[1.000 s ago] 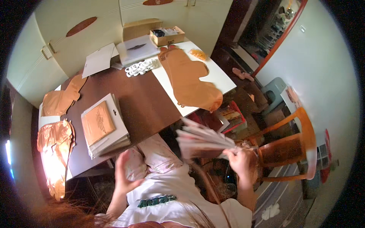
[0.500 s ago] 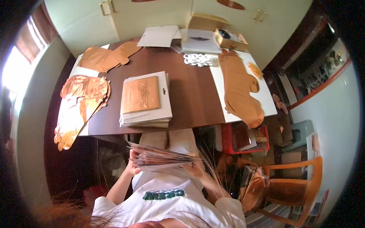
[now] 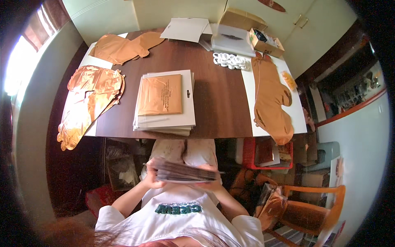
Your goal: The recorder is putting decorative items and backing cards into plastic sleeves and then organizing the completed packages into a stack.
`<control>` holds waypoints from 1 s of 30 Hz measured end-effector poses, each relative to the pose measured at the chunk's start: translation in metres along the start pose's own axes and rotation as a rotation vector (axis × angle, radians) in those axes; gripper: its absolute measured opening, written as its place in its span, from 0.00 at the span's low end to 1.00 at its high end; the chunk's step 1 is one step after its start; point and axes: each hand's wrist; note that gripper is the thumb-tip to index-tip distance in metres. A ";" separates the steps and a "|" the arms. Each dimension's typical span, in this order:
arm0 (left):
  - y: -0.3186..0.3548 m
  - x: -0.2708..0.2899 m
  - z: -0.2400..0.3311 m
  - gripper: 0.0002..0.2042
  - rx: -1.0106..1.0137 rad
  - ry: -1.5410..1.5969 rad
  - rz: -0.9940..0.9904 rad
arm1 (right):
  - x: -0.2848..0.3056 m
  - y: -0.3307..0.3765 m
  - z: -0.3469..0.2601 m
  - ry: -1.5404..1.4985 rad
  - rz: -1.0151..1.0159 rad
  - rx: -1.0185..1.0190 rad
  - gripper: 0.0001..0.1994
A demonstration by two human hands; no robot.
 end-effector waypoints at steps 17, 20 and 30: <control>-0.020 -0.001 0.035 0.59 0.128 -0.022 -0.129 | 0.003 0.013 -0.014 -0.211 0.151 -0.955 0.23; -0.019 -0.002 0.027 0.55 0.134 -0.036 -0.100 | 0.003 0.033 -0.005 -0.356 0.283 -0.541 0.28; -0.014 -0.005 0.028 0.55 0.179 0.046 -0.080 | 0.008 -0.151 -0.141 0.509 -0.414 -0.447 0.25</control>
Point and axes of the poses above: each hand's wrist, its own y-axis away from the middle knuckle, its own x-axis out of the back of the hand, z = x × y
